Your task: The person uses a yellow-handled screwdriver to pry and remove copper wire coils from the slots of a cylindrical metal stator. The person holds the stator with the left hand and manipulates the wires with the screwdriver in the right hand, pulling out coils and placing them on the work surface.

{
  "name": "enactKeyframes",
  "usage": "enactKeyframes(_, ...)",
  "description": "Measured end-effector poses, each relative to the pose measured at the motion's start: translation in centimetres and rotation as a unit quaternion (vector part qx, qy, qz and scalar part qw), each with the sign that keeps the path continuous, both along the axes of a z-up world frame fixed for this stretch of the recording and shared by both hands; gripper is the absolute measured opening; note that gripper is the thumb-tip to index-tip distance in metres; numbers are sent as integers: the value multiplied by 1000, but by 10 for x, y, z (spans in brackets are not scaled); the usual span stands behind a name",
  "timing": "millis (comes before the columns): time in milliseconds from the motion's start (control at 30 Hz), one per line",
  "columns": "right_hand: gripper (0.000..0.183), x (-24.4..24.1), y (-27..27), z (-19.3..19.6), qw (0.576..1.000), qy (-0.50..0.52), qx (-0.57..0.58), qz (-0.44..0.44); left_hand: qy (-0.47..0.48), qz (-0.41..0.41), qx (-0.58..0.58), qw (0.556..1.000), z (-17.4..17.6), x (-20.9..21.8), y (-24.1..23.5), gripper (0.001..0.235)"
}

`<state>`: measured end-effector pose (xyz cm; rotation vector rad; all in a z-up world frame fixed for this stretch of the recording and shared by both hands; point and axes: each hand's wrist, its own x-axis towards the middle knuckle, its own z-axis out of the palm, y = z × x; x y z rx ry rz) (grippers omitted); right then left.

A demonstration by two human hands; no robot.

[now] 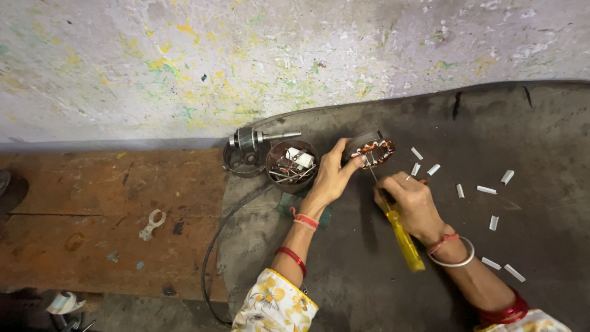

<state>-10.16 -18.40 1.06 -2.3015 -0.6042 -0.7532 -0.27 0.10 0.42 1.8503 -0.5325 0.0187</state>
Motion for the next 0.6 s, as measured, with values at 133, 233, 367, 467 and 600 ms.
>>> enactKeyframes(133, 20, 2, 1, -2, 999, -24, -33, -13, -40, -6, 12, 999, -10, 3, -2, 55)
enactKeyframes(233, 16, 4, 2, -5, 998, -57, -12, -26, -98, 29, 54, 993, -22, 9, -5, 65)
enactKeyframes(367, 19, 6, 3, -9, 994, -95, -52, -29, -105, 22, 55, 993, -34, 15, -6, 69)
enactKeyframes(467, 19, 8, 4, -10, 990, -114, -72, -27, -106, 22, 66, 992, -33, 16, -5, 70)
enactKeyframes(600, 21, 8, 4, -9, 988, -124, -85, -29, -60, 25, 95, 993, -29, 14, -6, 66)
